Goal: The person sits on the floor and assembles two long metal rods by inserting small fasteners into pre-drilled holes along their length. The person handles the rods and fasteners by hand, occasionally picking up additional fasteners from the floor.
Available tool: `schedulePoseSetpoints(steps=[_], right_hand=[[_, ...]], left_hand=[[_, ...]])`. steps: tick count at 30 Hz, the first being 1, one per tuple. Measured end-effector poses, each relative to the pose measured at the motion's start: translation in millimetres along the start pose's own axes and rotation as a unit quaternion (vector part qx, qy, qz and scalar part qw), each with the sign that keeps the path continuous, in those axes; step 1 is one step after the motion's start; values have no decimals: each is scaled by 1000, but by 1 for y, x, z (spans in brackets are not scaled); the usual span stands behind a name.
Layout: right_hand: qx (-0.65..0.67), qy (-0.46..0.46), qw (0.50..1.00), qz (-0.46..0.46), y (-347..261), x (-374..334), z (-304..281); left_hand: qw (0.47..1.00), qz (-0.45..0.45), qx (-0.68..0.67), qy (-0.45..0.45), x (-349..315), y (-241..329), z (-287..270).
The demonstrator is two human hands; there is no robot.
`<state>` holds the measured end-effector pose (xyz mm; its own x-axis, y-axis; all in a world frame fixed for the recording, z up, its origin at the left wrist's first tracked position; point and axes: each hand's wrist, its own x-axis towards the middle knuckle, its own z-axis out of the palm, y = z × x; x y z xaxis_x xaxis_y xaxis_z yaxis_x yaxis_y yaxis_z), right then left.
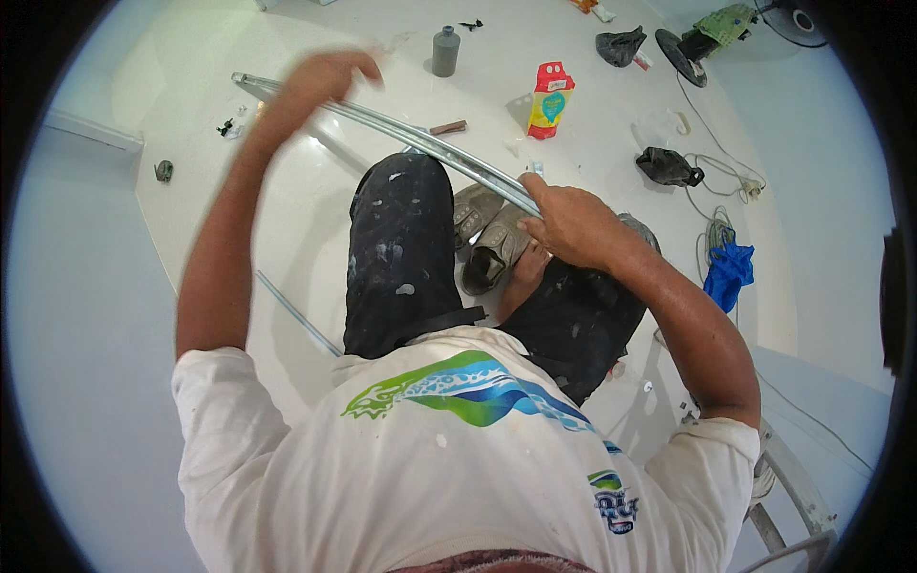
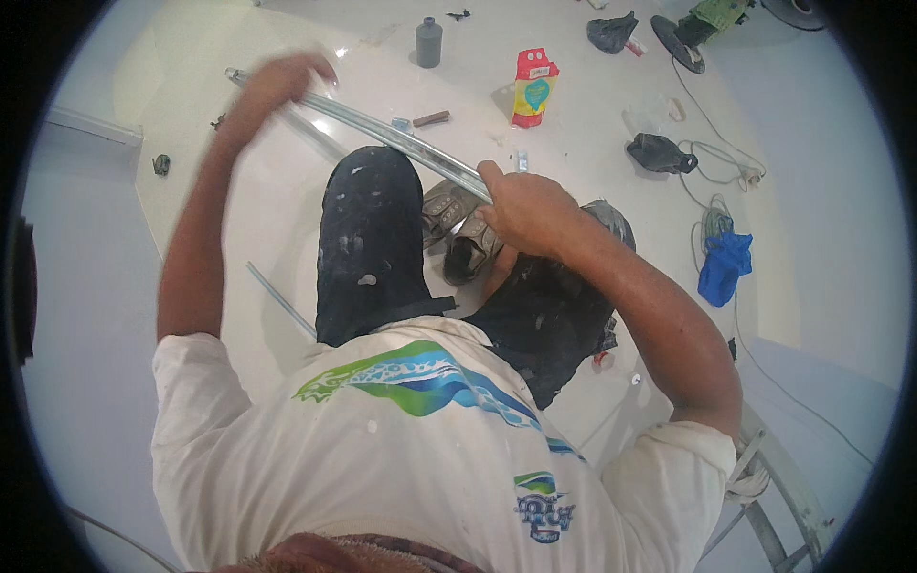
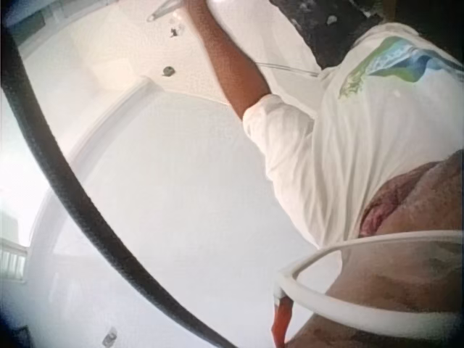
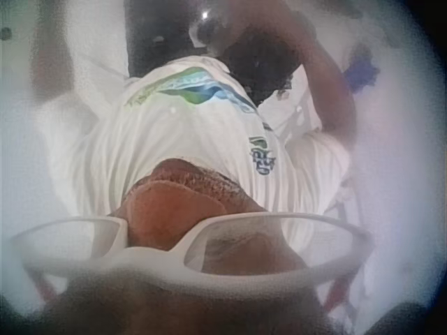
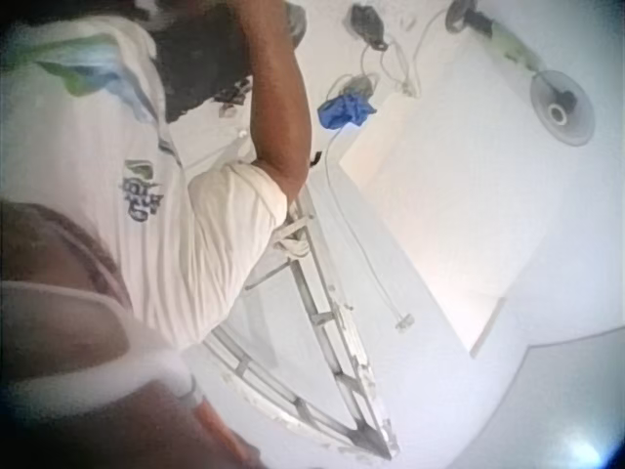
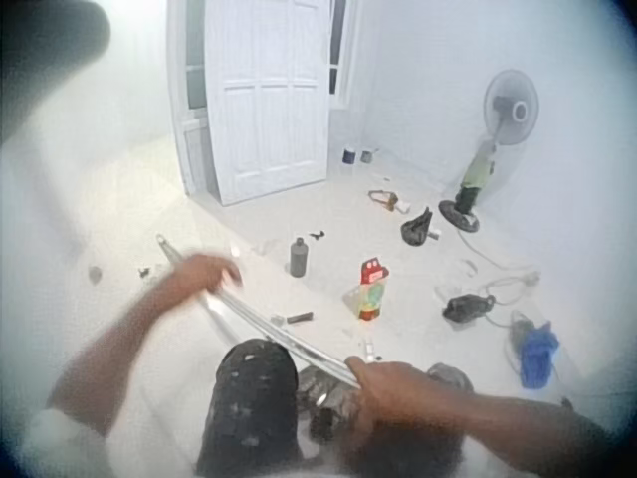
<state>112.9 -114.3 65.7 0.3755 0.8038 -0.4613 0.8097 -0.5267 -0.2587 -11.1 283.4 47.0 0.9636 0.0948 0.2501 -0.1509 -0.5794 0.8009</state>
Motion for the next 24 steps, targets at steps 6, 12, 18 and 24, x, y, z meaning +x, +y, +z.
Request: schedulePoseSetpoints(steps=[6, 12, 18, 24], right_hand=[[2, 2, 1000, 5, -1, 0, -1], [-2, -1, 1000, 6, 1, 0, 0], [-9, 5, 1000, -3, 1, 0, 1], [-1, 5, 1000, 1, 1, -2, 0]], left_hand=[[934, -222, 281, 7, -9, 37, 147], [941, -249, 228, 38, -7, 31, 157], [939, -249, 234, 35, -7, 37, 158], [943, -231, 240, 5, -13, 39, 142]])
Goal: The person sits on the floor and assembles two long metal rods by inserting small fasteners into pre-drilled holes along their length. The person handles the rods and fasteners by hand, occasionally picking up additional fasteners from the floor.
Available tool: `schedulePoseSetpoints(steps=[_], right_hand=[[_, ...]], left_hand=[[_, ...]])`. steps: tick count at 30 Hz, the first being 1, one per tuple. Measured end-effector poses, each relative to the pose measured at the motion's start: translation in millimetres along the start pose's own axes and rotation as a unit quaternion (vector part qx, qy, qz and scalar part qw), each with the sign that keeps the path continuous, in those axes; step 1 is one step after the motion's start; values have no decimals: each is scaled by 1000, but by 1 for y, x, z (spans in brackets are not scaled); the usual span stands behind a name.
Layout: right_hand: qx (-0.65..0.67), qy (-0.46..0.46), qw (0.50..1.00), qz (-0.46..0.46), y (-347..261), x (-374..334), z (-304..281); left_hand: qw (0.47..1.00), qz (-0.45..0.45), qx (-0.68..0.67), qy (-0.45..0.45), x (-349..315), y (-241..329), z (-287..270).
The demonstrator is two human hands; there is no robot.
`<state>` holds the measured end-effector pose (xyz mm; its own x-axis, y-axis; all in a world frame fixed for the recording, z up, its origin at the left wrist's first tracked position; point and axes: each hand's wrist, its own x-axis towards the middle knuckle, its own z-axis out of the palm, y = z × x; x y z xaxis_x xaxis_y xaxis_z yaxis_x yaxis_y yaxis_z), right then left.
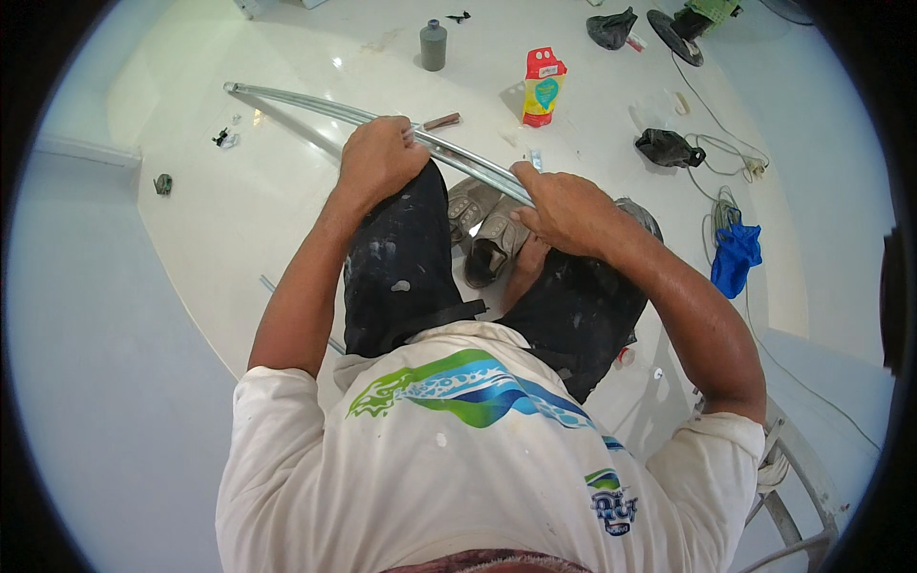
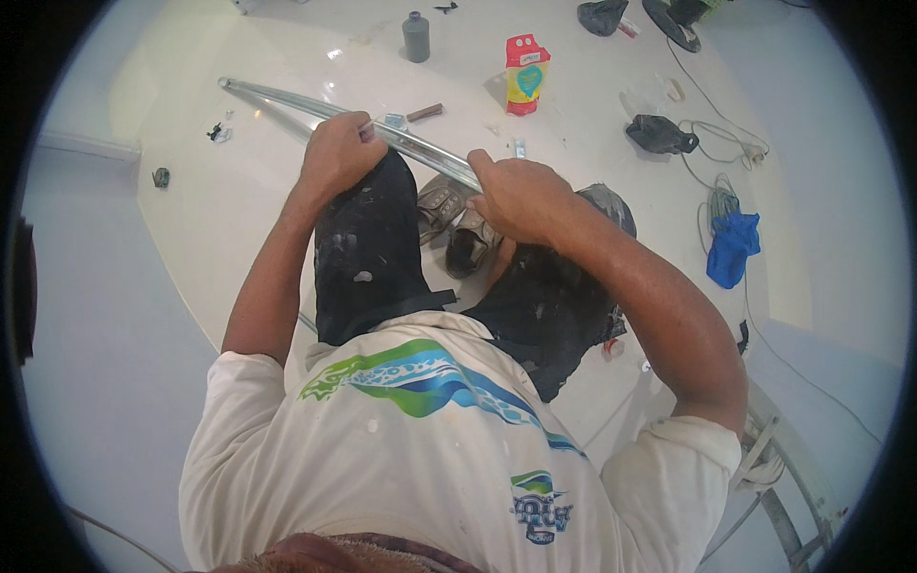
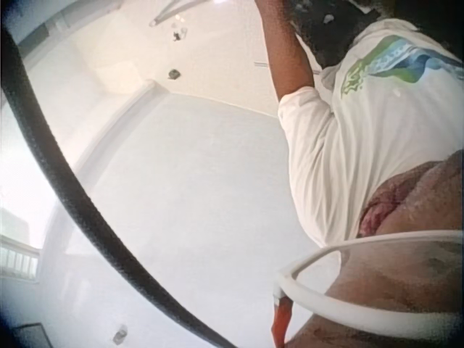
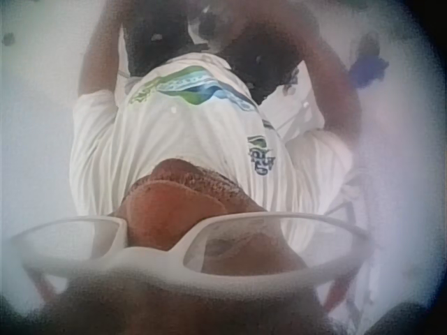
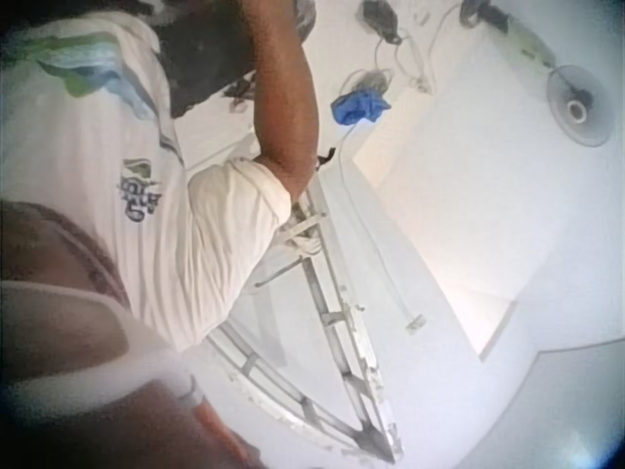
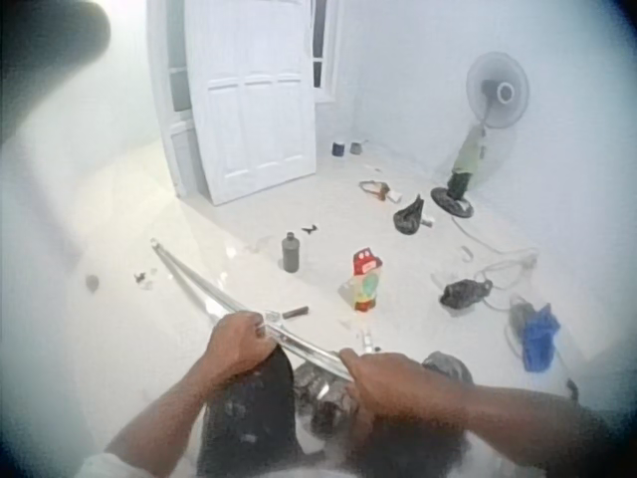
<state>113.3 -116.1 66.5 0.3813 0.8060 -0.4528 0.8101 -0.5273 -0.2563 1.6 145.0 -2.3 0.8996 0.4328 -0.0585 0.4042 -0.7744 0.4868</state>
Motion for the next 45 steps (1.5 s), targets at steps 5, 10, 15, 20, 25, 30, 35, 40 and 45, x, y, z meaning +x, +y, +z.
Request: schedulePoseSetpoints(steps=[5, 10, 15, 20, 25, 30, 35, 40, 45], right_hand=[[-1, -6, 1000, -3, -1, 1, -3], [10, -20, 1000, 16, -3, 1, -4], [22, -32, 999, 19, -4, 3, -6], [75, -66, 995, 30, 5, 7, -14], [90, -90, 991, 43, 10, -1, -31], [82, -105, 987, 89, 24, -28, -51], [-50, -37, 997, 37, 63, -66, -45], [-55, -8, 991, 119, 66, -117, -54], [-55, 92, 984, 146, 81, -162, -19]], left_hand=[[965, 181, -166, 88, -22, -17, 5], [954, 242, -165, 61, -16, -21, 14], [966, 233, -101, 54, -14, -13, 9], [974, 197, -105, 45, -10, -10, 14], [953, 179, -243, -25, 6, -3, 18], [935, 152, -286, -145, 22, 33, 22], [941, 250, -216, -70, 13, 76, 21], [932, 324, -151, -66, -1, 102, 34], [901, 342, -240, -116, -3, 124, 69]])
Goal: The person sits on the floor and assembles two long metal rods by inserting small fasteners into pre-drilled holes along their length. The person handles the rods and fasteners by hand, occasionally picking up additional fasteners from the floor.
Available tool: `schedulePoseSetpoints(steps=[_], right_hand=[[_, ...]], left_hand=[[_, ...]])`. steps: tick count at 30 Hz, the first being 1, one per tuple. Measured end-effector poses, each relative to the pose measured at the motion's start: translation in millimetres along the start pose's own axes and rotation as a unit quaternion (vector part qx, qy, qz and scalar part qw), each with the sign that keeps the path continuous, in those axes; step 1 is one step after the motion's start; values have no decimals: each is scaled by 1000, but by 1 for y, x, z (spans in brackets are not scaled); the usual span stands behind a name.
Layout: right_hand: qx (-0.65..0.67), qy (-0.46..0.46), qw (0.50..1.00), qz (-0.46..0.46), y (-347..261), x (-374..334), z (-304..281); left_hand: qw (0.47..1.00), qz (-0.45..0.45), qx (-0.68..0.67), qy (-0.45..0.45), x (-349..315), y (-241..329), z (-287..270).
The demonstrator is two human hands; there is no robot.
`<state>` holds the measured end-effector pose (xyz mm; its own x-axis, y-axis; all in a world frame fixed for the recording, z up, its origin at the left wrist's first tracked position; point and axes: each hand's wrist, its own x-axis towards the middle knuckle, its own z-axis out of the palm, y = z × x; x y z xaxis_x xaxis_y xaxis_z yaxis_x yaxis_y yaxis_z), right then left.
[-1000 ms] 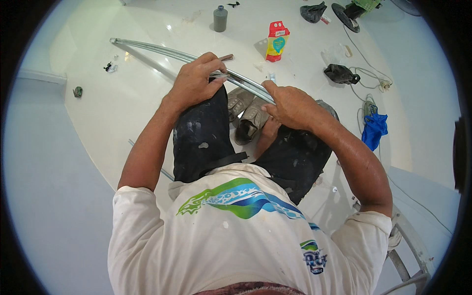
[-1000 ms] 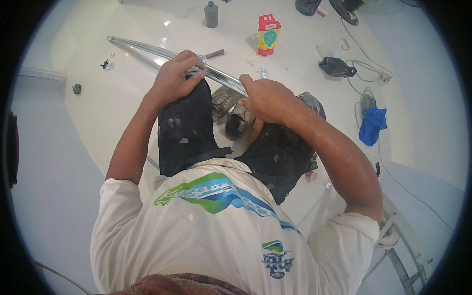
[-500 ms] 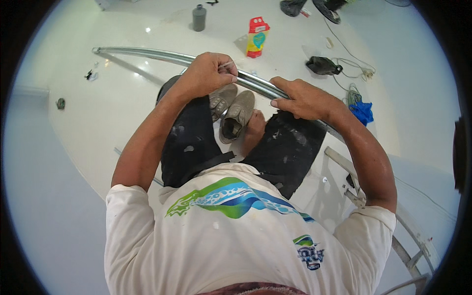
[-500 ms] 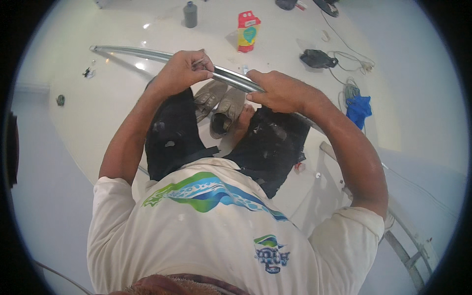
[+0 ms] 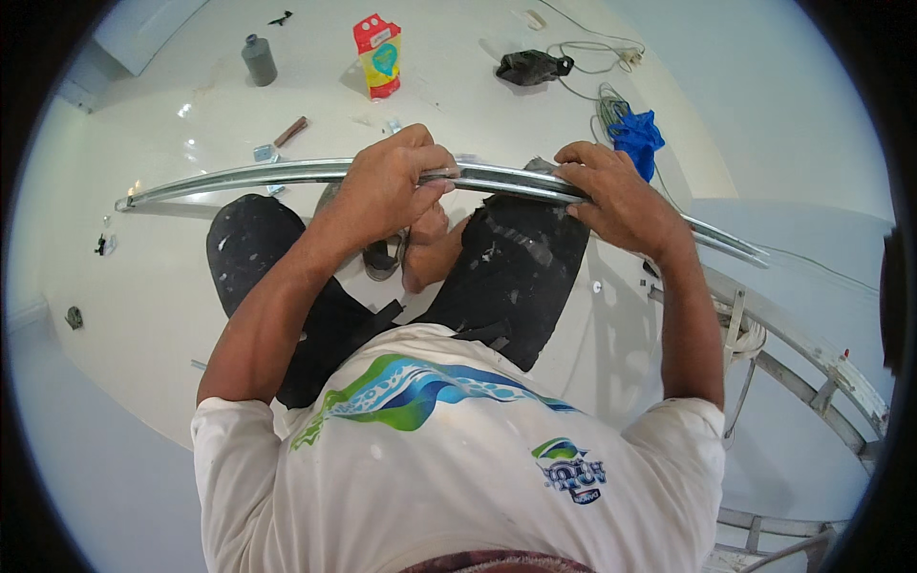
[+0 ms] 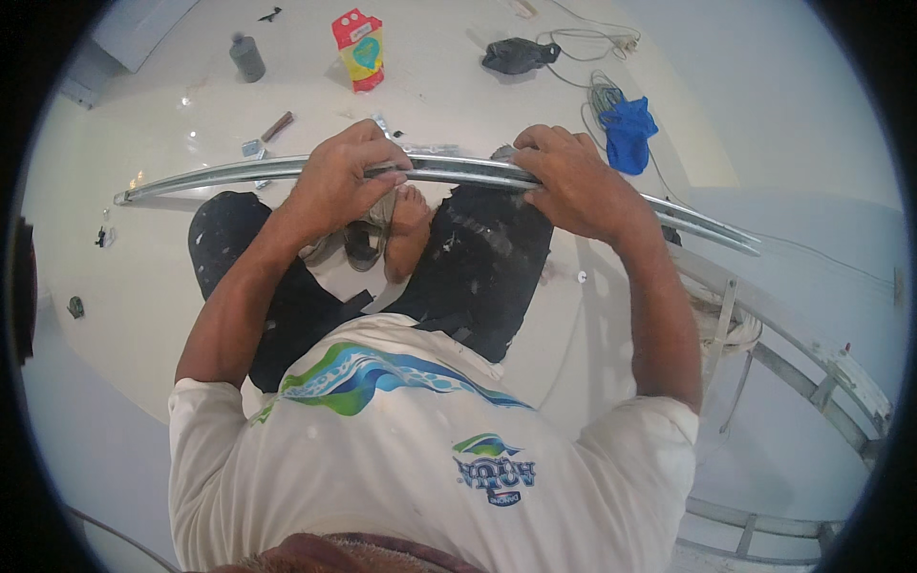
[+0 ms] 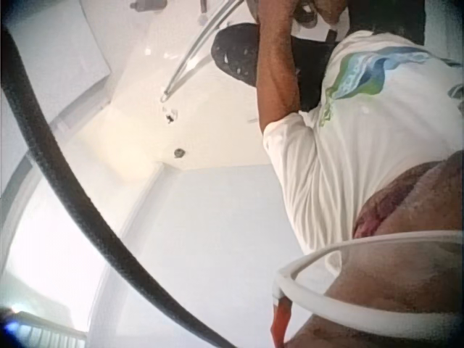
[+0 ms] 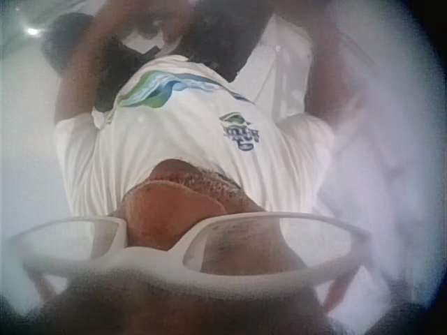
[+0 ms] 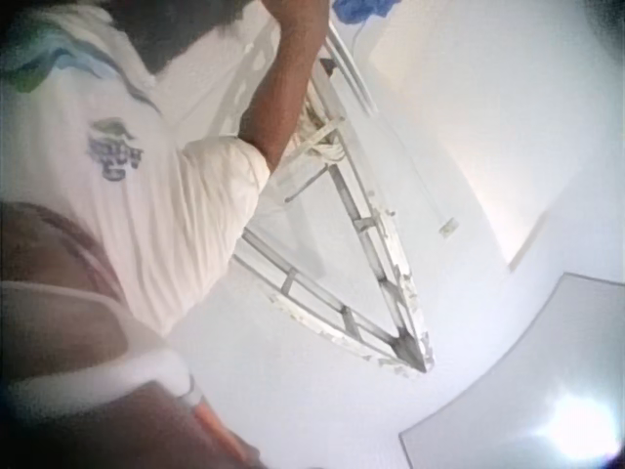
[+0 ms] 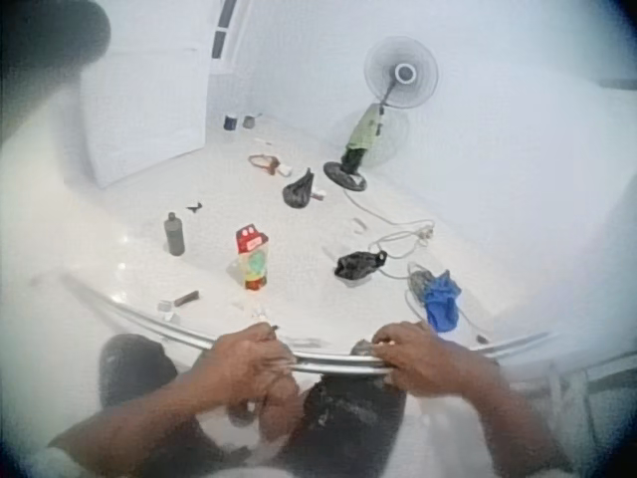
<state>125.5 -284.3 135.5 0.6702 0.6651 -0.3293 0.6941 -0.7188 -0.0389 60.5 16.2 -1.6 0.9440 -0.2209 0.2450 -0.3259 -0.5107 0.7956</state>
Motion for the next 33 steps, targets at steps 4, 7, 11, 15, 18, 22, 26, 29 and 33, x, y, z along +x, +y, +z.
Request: schedulePoseSetpoints(steps=[4, 7, 11, 15, 18, 22, 26, 29, 33], right_hand=[[38, 164, 986, 17, -27, -11, 24], [49, 249, 967, 17, -57, -2, 41], [4, 343, 938, 53, -81, 23, 62], [40, 334, 941, 31, -79, 37, 68], [89, 326, 941, 26, -79, 47, 72], [142, 303, 942, 30, -77, 56, 72], [216, 300, 929, 36, -71, 64, 75], [224, 326, 918, 24, -75, 65, 72], [173, 316, 932, -28, -74, 63, 72]], left_hand=[[998, -30, -57, -24, 7, -7, 9], [997, -36, -47, -48, 12, -5, 3], [993, -70, -64, -72, 18, -3, -3], [990, -90, -87, -61, 18, -4, -3], [986, -98, -122, -62, 20, -9, -2], [982, -112, -118, -92, 29, -11, -7], [980, -116, -136, -89, 28, -14, -5], [987, -89, -112, -74, 24, -12, -5], [990, -63, -86, -89, 18, -14, -9]])
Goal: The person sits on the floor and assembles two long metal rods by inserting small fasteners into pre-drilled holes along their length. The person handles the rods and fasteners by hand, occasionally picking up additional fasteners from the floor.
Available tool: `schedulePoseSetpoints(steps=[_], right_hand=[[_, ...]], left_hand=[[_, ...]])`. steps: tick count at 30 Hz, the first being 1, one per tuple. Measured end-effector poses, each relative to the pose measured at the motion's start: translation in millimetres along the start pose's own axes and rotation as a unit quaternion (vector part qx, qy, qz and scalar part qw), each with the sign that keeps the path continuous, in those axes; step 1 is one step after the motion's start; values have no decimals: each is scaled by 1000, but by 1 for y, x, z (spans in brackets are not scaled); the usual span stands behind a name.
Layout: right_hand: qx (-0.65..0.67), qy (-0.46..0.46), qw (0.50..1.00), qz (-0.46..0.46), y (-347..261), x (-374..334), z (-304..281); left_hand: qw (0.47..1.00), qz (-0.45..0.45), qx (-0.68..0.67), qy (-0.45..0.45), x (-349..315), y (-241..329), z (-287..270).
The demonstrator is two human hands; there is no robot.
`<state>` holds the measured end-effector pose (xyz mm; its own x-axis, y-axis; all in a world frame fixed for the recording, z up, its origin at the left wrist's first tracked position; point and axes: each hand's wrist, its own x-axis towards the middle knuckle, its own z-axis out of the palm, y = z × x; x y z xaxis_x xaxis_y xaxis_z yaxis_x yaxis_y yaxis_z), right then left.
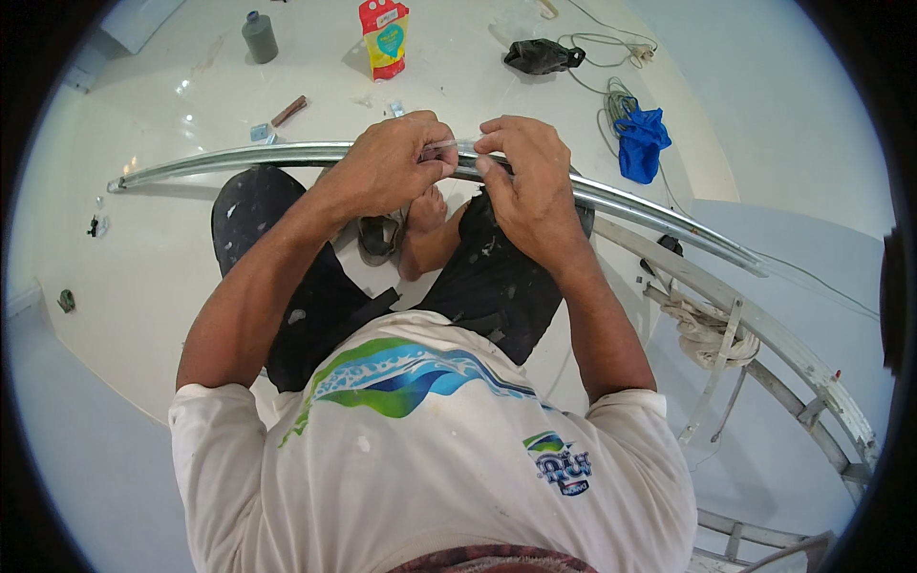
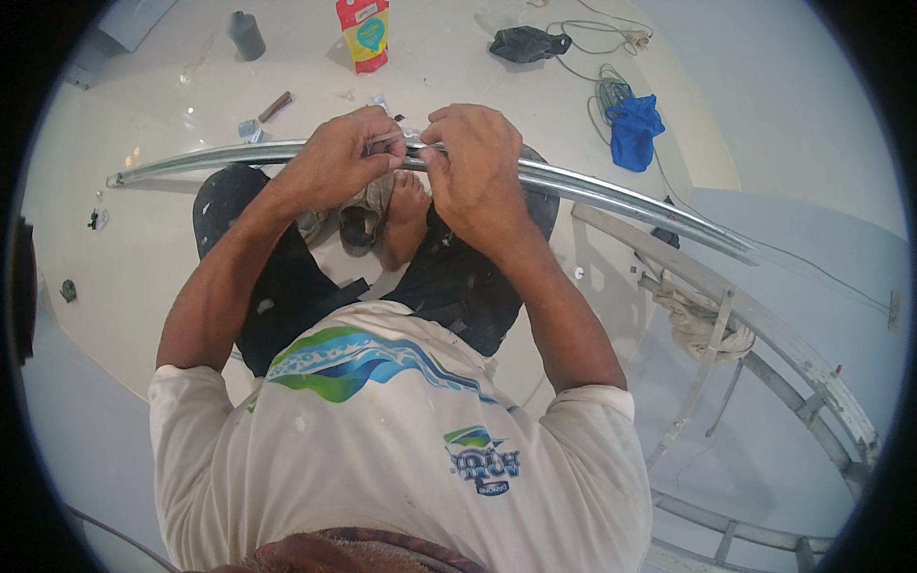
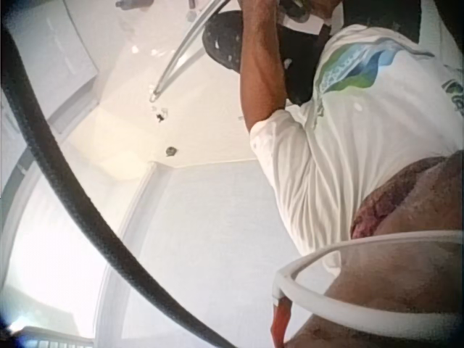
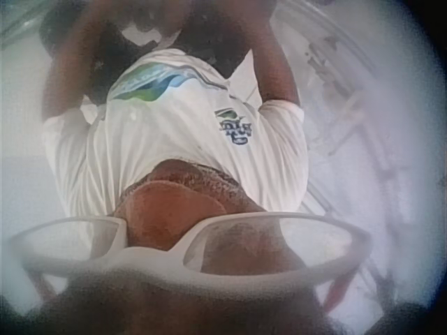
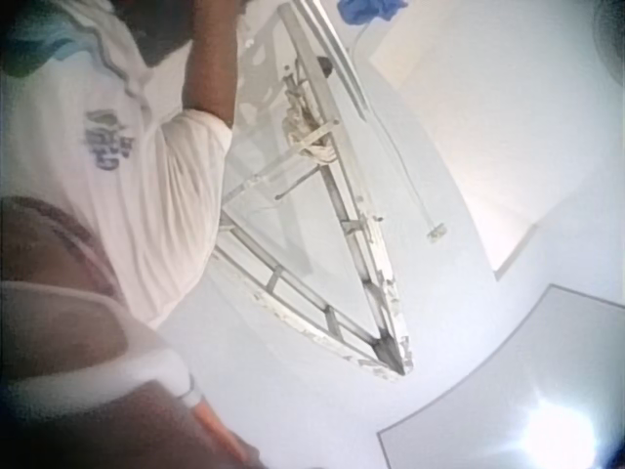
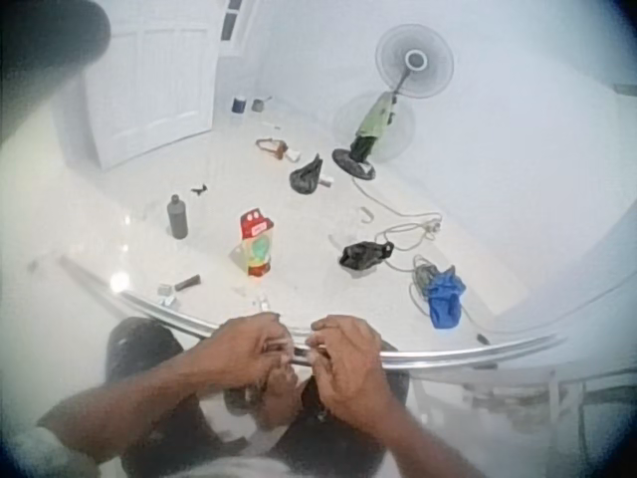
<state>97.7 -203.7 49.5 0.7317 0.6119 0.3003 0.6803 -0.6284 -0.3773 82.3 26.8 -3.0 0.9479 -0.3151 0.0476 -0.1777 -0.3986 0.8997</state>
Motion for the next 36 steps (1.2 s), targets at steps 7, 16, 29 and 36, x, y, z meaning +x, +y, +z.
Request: schedulePoseSetpoints(steps=[7, 16, 29, 36], right_hand=[[-58, 5, 995, -87, -4, -4, 4], [-149, 65, 982, -99, -57, -46, 34], [-190, 49, 979, -52, -12, -32, -38], [-185, -14, 983, -14, 15, -28, -38]], left_hand=[[999, 44, -11, -10, -1, -8, -4], [996, 83, -8, -21, -4, -15, -11], [969, 211, 31, 125, -26, -10, 8], [925, 287, 165, 187, -25, -21, 15]])
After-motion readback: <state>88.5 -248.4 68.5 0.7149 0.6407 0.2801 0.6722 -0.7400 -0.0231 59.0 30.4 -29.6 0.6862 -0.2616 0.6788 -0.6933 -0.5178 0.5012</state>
